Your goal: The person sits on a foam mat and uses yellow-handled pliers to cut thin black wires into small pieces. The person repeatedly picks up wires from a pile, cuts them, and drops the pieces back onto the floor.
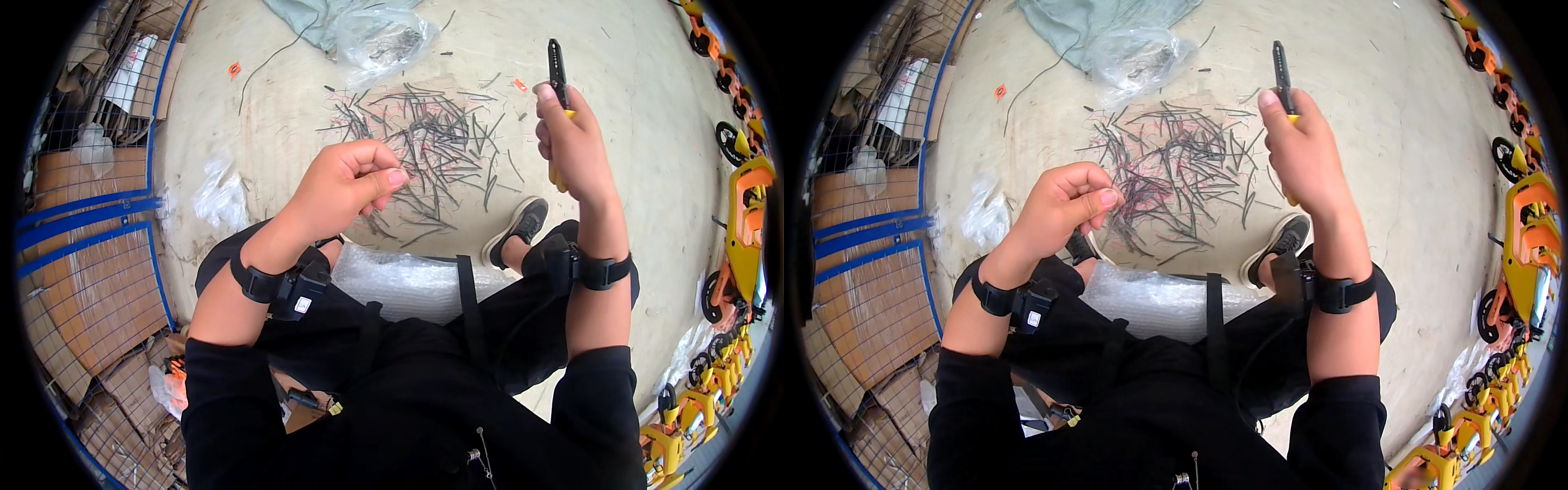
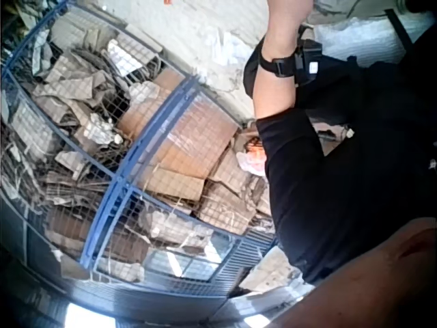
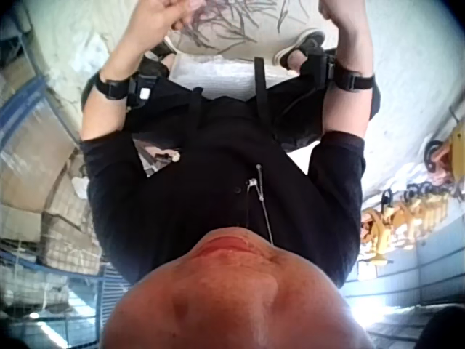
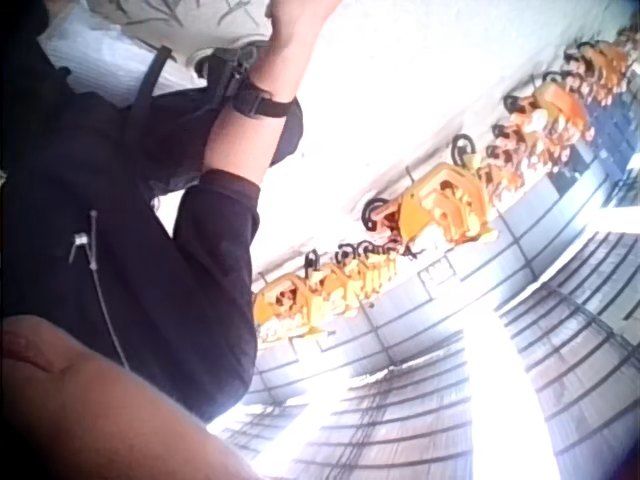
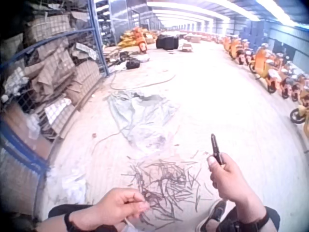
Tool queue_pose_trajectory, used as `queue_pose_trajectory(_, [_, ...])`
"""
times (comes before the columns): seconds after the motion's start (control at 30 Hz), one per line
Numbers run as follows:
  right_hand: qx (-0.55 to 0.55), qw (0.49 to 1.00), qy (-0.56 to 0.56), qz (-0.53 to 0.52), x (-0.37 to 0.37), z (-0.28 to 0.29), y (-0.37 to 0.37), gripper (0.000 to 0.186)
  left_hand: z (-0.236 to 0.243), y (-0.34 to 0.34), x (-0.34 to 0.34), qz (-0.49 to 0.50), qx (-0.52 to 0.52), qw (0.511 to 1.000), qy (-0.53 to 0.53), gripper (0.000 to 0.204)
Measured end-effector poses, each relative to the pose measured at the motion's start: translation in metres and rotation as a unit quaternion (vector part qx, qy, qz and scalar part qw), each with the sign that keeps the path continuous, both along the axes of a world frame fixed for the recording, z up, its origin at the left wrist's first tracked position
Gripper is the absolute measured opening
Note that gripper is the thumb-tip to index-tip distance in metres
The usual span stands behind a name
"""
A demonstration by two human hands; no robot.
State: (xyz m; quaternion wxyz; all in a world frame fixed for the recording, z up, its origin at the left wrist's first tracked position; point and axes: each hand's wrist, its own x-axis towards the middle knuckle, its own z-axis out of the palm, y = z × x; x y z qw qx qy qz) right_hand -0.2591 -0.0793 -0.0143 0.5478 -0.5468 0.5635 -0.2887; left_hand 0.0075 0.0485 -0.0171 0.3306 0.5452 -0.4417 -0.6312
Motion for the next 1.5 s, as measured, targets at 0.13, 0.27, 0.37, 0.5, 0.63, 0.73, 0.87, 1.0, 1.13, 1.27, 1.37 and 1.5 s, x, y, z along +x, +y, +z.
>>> queue_pose_trajectory(0.13, [0.084, 0.985, -0.017, 0.152, 0.003, 0.017, 0.024, 0.033, 0.0, -0.001, 0.0, 0.056, -0.037, 0.996, -0.051, 0.011])
queue_pose_trajectory(0.27, [0.075, 0.95, -0.042, 0.301, 0.021, 0.012, 0.062, 0.042, 0.008, -0.007, -0.003, 0.061, -0.056, 0.996, -0.026, 0.011])
queue_pose_trajectory(0.37, [0.123, 0.936, -0.051, 0.324, 0.031, 0.016, 0.069, 0.04, 0.004, -0.009, -0.005, 0.051, -0.06, 0.997, -0.007, 0.011])
queue_pose_trajectory(0.5, [0.138, 0.933, -0.063, 0.327, 0.035, 0.013, 0.071, 0.043, 0.005, -0.008, -0.006, 0.03, -0.056, 0.998, -0.003, 0.009])
queue_pose_trajectory(0.63, [0.11, 0.929, -0.04, 0.352, 0.037, 0.01, 0.071, 0.044, -0.002, -0.007, -0.004, 0.017, -0.06, 0.998, -0.013, 0.008])
queue_pose_trajectory(0.73, [0.114, 0.927, -0.043, 0.355, 0.037, 0.006, 0.072, 0.044, -0.004, -0.009, -0.004, 0.002, -0.06, 0.998, -0.035, 0.008])
queue_pose_trajectory(0.87, [0.125, 0.924, -0.039, 0.358, 0.037, 0.006, 0.071, 0.043, -0.004, -0.01, -0.004, -0.008, -0.058, 0.997, -0.05, 0.009])
queue_pose_trajectory(1.0, [0.124, 0.924, -0.029, 0.361, 0.038, 0.011, 0.071, 0.043, -0.003, -0.01, -0.005, -0.003, -0.053, 0.998, -0.038, 0.009])
queue_pose_trajectory(1.13, [0.107, 0.926, 0.013, 0.361, 0.04, 0.021, 0.071, 0.042, -0.004, -0.01, -0.003, -0.009, -0.036, 0.998, -0.049, 0.009])
queue_pose_trajectory(1.27, [0.055, 0.938, 0.012, 0.343, 0.039, 0.014, 0.073, 0.04, -0.002, -0.011, -0.003, -0.012, -0.04, 0.999, -0.028, 0.009])
queue_pose_trajectory(1.37, [0.023, 0.936, 0.045, 0.347, 0.04, 0.016, 0.073, 0.037, 0.0, -0.01, -0.002, 0.001, -0.049, 0.998, 0.038, 0.008])
queue_pose_trajectory(1.5, [0.006, 0.946, 0.065, 0.317, 0.042, 0.023, 0.071, 0.035, 0.003, -0.012, 0.001, 0.013, -0.025, 0.993, 0.111, 0.008])
